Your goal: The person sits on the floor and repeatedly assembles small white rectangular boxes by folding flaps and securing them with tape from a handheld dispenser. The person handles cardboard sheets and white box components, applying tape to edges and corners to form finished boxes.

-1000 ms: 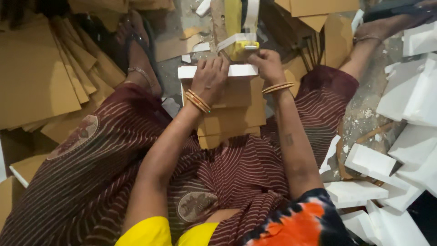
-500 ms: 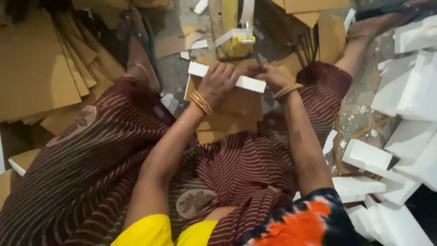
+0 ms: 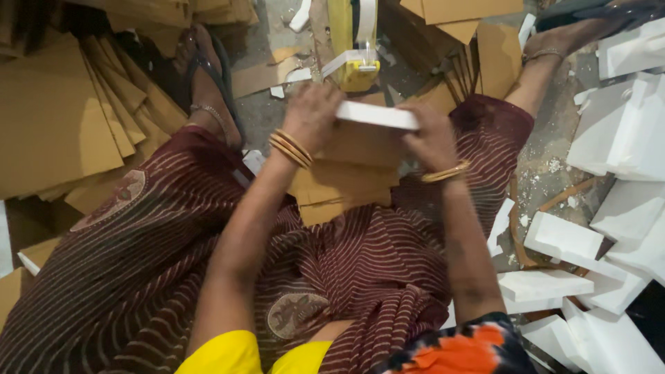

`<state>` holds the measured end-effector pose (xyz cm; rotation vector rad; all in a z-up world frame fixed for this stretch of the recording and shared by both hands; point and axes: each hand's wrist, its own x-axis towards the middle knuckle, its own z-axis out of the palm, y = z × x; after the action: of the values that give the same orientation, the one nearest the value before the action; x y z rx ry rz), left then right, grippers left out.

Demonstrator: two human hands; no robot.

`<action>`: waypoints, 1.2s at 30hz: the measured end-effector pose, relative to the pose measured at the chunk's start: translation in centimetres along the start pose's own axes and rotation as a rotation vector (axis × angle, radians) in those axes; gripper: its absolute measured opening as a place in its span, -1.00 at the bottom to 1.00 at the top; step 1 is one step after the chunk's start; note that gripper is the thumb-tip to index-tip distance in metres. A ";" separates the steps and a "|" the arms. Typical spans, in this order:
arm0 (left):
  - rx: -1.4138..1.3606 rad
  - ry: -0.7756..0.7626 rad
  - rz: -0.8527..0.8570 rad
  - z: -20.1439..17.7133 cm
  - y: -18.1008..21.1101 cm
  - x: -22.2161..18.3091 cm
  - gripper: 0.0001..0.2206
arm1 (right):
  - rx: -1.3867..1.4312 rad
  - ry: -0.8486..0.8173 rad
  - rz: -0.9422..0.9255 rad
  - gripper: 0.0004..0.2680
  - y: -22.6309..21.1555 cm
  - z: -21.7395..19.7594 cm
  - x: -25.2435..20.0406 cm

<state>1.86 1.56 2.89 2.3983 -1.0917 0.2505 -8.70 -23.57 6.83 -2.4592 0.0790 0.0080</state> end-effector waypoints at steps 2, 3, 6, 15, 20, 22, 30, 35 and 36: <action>-0.079 -0.036 -0.065 -0.5 -0.6 -0.4 -0.65 | -0.035 -0.010 0.082 -0.66 1.3 -1.9 0.0; -0.115 -0.049 -0.092 -0.7 -0.8 -0.3 -0.64 | -0.041 -0.035 -0.022 -0.62 2.2 -2.5 0.4; -0.190 -0.088 -0.142 -0.6 -0.7 0.2 -0.53 | -0.071 -0.050 -0.230 -0.58 4.8 -3.3 2.8; -0.260 -0.056 -0.124 -0.1 -0.4 -0.4 -0.57 | 0.386 -0.143 0.274 -0.81 2.7 2.9 13.6; -0.256 0.042 -0.098 0.7 -0.5 -0.7 -0.55 | 0.529 0.014 0.017 -0.84 0.0 3.6 11.1; -0.257 0.051 -0.107 1.3 -0.8 -0.7 -0.57 | 0.683 -0.001 0.068 -0.88 -0.3 3.5 7.3; -0.218 -0.037 -0.139 2.7 -2.1 0.3 -0.69 | 0.986 -0.070 0.382 -0.83 -1.9 8.1 0.0; -0.289 -0.138 -0.202 1.5 -1.8 0.9 -0.58 | 1.026 -0.081 0.342 -0.84 -2.0 6.9 0.3; -0.294 -0.223 -0.253 1.2 -1.8 1.1 -0.56 | 1.092 -0.080 0.350 -0.84 -2.1 6.7 0.3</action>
<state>3.89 1.30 1.59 2.3003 -0.8353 -0.2530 -8.22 -17.74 2.95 -1.3311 0.3701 0.1689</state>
